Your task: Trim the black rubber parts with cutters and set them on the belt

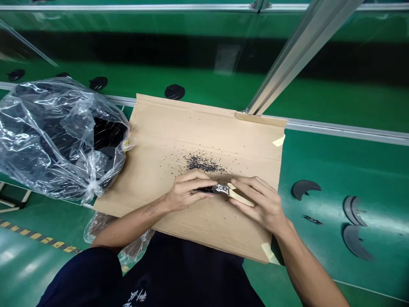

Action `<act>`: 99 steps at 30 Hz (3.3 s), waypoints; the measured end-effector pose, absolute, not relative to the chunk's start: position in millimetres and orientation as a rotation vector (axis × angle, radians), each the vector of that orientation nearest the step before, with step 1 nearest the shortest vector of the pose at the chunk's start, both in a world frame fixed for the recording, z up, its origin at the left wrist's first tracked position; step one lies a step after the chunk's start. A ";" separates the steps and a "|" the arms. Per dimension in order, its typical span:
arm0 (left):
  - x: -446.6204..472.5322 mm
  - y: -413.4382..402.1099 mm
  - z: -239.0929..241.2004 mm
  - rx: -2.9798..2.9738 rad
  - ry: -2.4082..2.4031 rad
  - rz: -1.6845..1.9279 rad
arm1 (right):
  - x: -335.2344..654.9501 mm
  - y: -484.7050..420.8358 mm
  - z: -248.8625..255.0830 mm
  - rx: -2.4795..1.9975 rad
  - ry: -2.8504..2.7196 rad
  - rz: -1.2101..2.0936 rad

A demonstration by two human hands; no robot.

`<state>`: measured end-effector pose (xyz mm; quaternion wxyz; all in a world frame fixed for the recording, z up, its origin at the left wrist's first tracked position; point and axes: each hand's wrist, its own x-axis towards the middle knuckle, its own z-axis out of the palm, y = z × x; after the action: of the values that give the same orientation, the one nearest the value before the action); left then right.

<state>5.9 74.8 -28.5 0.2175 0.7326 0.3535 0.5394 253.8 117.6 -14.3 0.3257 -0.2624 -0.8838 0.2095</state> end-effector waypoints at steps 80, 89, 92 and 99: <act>8.9 70.1 -32.2 1.528 1.046 1.362 | 248.4 105.2 -8.8 -0.700 -2.288 0.333; 7.5 66.9 -27.7 1.811 1.121 1.354 | 250.5 109.4 -13.8 -0.786 -2.268 0.156; 7.0 66.0 -25.1 1.805 1.250 1.266 | 251.6 110.3 -12.5 -0.868 -2.309 0.061; -24.7 141.3 -14.3 1.768 1.482 1.008 | 275.6 132.0 -21.6 -1.276 -2.306 -0.056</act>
<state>-24.7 141.3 -14.3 0.3069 0.6685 0.5602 0.3809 275.6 132.0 -21.6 0.2500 -0.4688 -0.8470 -0.0205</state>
